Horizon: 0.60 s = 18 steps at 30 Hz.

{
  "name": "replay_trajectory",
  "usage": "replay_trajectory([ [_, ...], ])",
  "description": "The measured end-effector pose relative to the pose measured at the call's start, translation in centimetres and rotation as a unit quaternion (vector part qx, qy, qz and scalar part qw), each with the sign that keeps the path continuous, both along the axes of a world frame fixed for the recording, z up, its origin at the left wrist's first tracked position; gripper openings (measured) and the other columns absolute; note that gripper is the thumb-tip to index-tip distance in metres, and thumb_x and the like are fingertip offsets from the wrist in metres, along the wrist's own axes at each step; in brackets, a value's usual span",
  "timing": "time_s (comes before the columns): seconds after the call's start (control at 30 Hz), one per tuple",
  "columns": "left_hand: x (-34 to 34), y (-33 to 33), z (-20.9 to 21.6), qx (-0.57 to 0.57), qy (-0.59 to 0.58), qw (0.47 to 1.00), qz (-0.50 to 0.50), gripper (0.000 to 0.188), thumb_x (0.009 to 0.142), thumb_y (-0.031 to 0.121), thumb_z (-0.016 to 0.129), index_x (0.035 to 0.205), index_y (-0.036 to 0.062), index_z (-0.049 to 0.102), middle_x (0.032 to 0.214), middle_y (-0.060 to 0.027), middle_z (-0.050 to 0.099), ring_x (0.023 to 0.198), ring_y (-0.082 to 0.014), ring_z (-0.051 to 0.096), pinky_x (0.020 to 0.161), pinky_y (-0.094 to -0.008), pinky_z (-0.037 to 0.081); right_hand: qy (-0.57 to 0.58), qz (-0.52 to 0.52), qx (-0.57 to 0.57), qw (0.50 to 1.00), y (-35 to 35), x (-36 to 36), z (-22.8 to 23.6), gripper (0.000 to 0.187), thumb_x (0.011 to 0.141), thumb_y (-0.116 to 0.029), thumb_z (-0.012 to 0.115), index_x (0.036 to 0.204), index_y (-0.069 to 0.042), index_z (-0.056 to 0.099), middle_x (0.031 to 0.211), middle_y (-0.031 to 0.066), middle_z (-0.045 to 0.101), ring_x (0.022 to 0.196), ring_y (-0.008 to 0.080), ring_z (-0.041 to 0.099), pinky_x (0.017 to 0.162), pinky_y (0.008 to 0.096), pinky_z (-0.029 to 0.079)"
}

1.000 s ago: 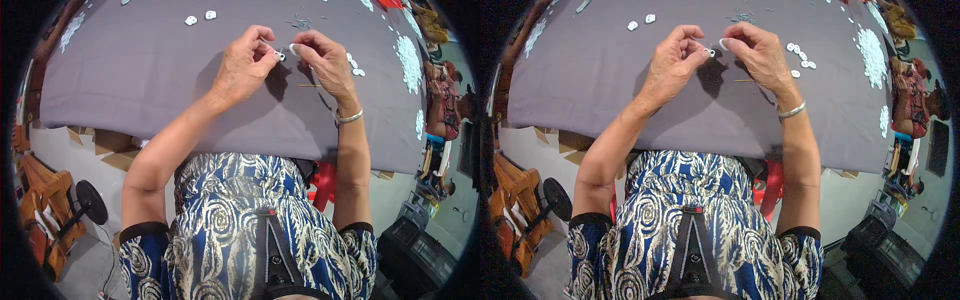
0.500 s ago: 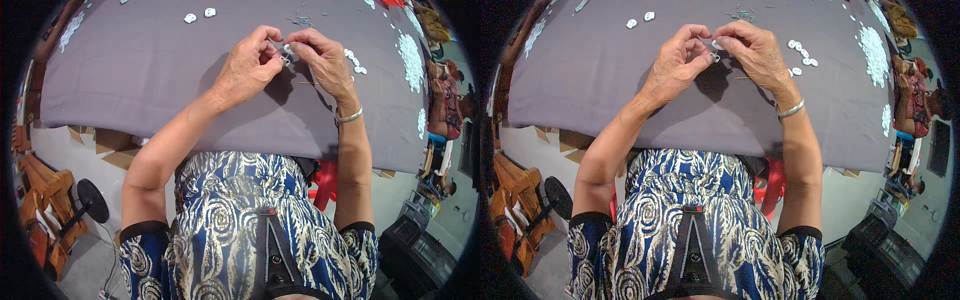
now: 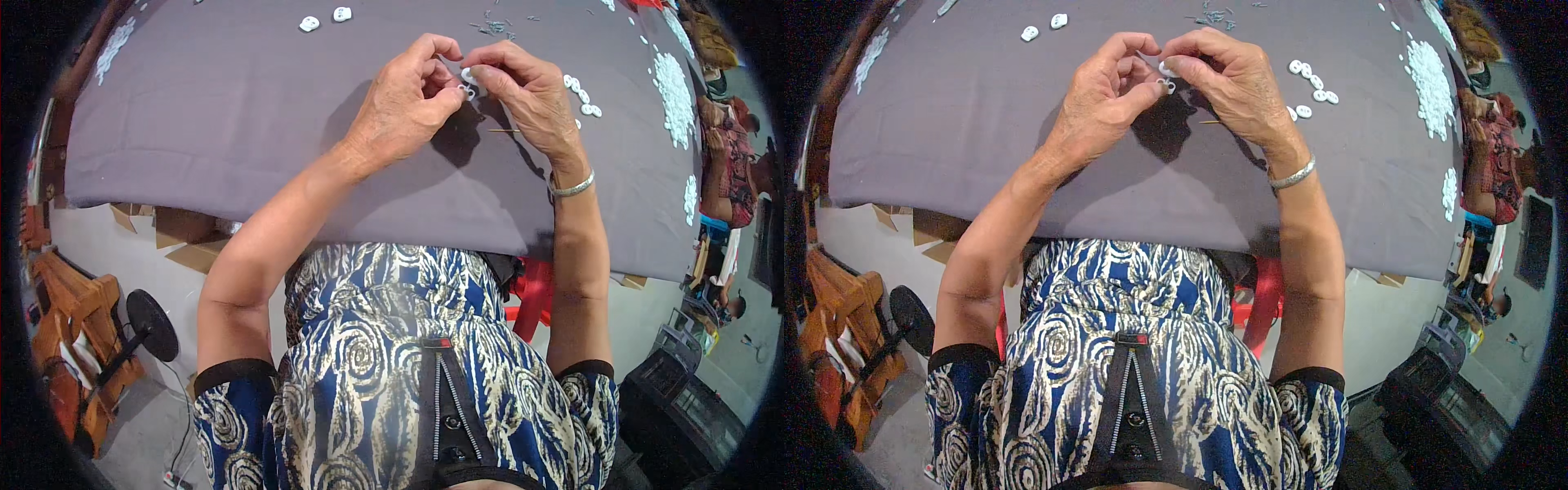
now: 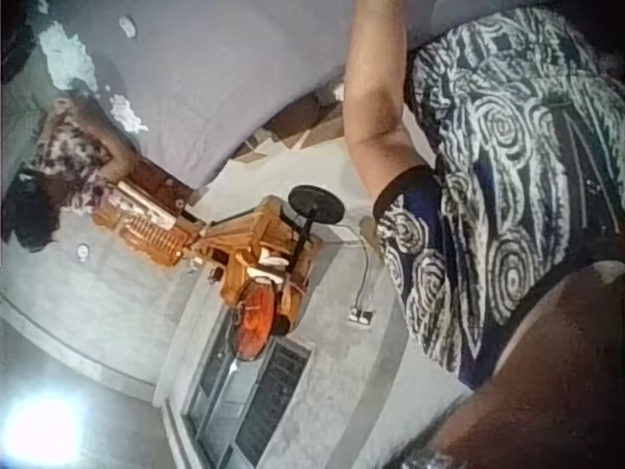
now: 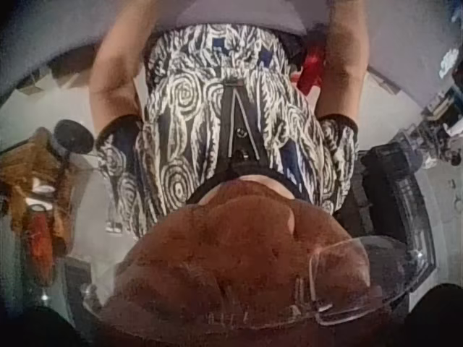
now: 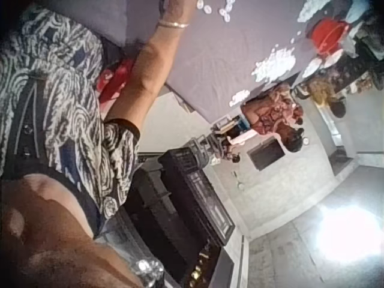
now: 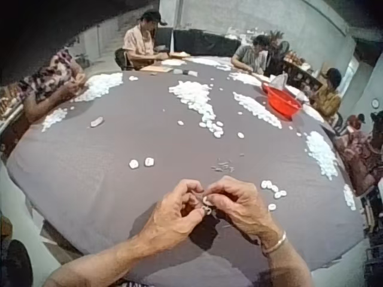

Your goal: Assembling small white plastic components by inserting metal pins.

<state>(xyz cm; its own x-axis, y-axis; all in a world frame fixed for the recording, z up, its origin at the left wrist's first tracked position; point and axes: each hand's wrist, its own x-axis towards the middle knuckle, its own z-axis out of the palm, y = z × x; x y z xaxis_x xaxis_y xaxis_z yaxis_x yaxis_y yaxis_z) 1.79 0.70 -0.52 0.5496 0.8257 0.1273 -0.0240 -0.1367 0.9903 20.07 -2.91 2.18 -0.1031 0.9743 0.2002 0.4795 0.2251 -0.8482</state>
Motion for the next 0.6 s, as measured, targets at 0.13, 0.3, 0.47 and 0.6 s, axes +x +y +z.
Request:
replay_trajectory([
  [0.13, 0.0, 0.2, -0.4, 0.000, -0.015, 1.000, -0.001, 0.030, 0.082, 0.007, 0.060, 0.111, 0.0027, 0.051, 0.076, -0.0013, 0.056, 0.068, -0.0085, 0.054, 0.064, -0.0247, 0.046, -0.001, 0.012, -0.001, 1.000, 0.1, -0.3, -0.2, 0.015, 0.088, -0.012, 0.063, 0.097, 0.000, 0.067, 0.087, 0.0021, 0.065, 0.078, 0.0088, 0.058, 0.069, 0.0239, 0.047],
  [0.3, 0.2, 0.1, -1.1, -0.048, -0.057, 0.997, 0.004, 0.030, 0.083, 0.006, 0.060, 0.111, 0.0012, 0.051, 0.075, -0.0001, 0.055, 0.068, -0.0072, 0.052, 0.063, -0.0236, 0.046, -0.001, -0.009, -0.018, 1.000, -0.2, -0.7, -0.1, 0.014, 0.088, -0.011, 0.063, 0.096, -0.001, 0.067, 0.085, 0.0029, 0.064, 0.077, 0.0087, 0.058, 0.069, 0.0241, 0.047],
  [0.47, 0.3, 0.1, -1.0, -0.058, -0.054, 0.997, 0.018, 0.029, 0.084, 0.004, 0.060, 0.110, -0.0004, 0.050, 0.074, 0.0004, 0.054, 0.067, -0.0060, 0.051, 0.061, -0.0219, 0.045, 0.018, -0.007, 0.002, 1.000, -0.4, -0.9, -0.5, 0.015, 0.086, -0.010, 0.064, 0.098, -0.001, 0.066, 0.085, 0.0029, 0.064, 0.076, 0.0093, 0.058, 0.068, 0.0239, 0.048],
  [0.6, -0.3, 0.3, -0.2, -0.089, -0.072, 0.993, 0.011, 0.030, 0.085, 0.004, 0.061, 0.112, 0.0006, 0.049, 0.077, 0.0007, 0.055, 0.068, -0.0057, 0.052, 0.061, -0.0202, 0.044, -0.012, 0.013, 0.041, 0.999, -0.4, -1.2, 0.0, 0.021, 0.081, -0.010, 0.069, 0.100, -0.001, 0.066, 0.082, 0.0024, 0.061, 0.069, 0.0085, 0.055, 0.063, 0.0235, 0.047],
])
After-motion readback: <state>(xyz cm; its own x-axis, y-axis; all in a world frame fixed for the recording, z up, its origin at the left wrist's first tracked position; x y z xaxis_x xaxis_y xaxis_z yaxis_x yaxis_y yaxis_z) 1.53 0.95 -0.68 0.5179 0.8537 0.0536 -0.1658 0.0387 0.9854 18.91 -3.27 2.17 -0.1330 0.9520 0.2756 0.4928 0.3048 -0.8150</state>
